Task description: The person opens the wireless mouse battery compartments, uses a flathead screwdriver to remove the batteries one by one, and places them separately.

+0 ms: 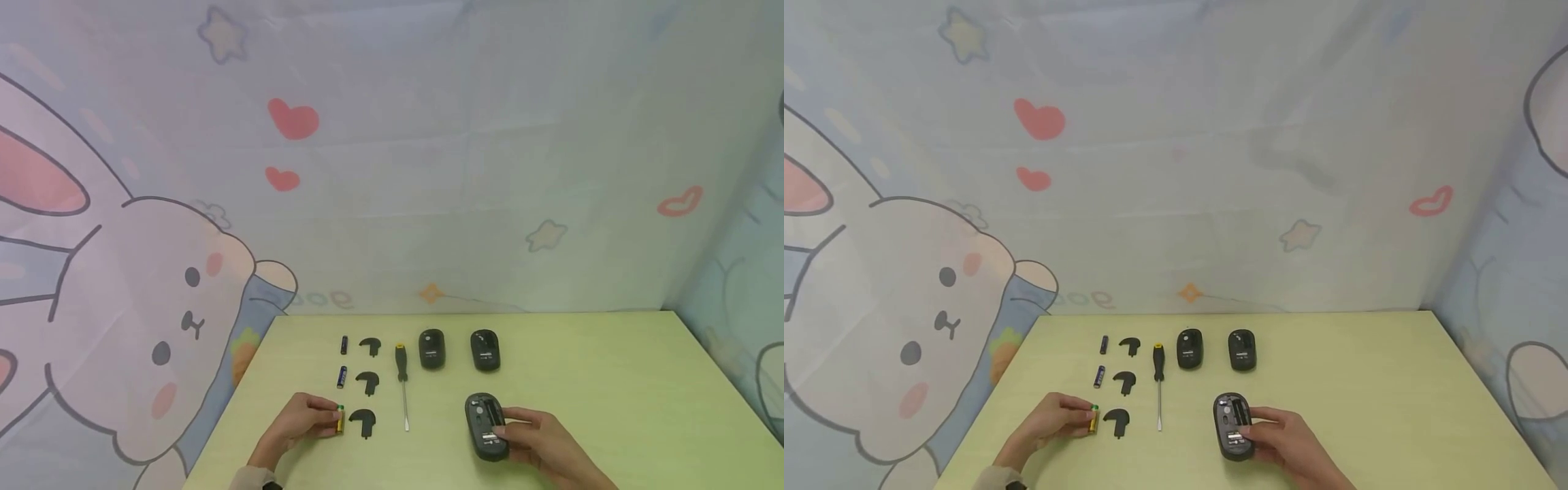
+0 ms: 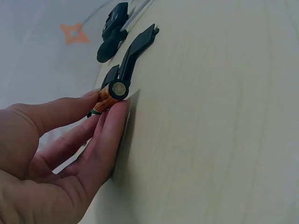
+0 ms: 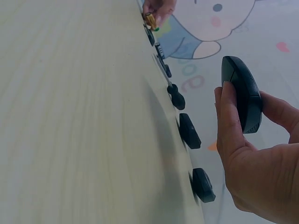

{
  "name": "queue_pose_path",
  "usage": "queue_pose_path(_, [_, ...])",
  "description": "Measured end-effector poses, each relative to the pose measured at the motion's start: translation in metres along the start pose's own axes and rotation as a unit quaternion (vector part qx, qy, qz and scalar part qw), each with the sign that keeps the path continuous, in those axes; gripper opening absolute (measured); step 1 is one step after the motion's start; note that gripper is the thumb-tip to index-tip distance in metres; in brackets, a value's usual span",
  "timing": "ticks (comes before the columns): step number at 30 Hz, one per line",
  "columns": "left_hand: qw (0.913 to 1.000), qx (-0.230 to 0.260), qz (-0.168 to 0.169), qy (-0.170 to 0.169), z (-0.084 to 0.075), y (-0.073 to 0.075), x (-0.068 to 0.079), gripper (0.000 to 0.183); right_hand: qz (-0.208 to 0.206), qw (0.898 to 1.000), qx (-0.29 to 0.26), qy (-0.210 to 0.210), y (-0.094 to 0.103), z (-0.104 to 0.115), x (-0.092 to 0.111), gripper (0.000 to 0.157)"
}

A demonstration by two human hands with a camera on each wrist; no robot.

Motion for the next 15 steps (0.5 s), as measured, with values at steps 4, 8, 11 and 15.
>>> queue_pose_path(4, [0.9999,-0.009,-0.005,0.006,-0.001,-0.001,0.0,0.033,-0.002,1.0,0.0,0.001,0.001,-0.001,-0.001,0.076])
queue_pose_path(8, [0.9998,-0.019,-0.005,0.008,-0.004,-0.001,0.0,0.033,-0.001,1.0,0.0,0.005,0.0,0.0,-0.001,0.075])
queue_pose_path(11, [0.9992,-0.038,-0.006,0.004,-0.008,-0.001,0.0,0.031,0.0,1.0,-0.003,0.005,0.0,0.001,0.0,0.075])
queue_pose_path(15, [0.9966,-0.079,-0.021,-0.001,-0.013,-0.003,-0.001,0.027,-0.003,1.0,-0.008,0.0,0.002,0.001,0.001,0.075])
Point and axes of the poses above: each hand's wrist, its own x-axis away from the middle knuckle, its own y-axis out of the back of the hand, z = x × y, the point moved 5 cm from there along -x, towards the middle knuckle, and after that the axes turned 12 degrees about x, right-handed, at the moved point
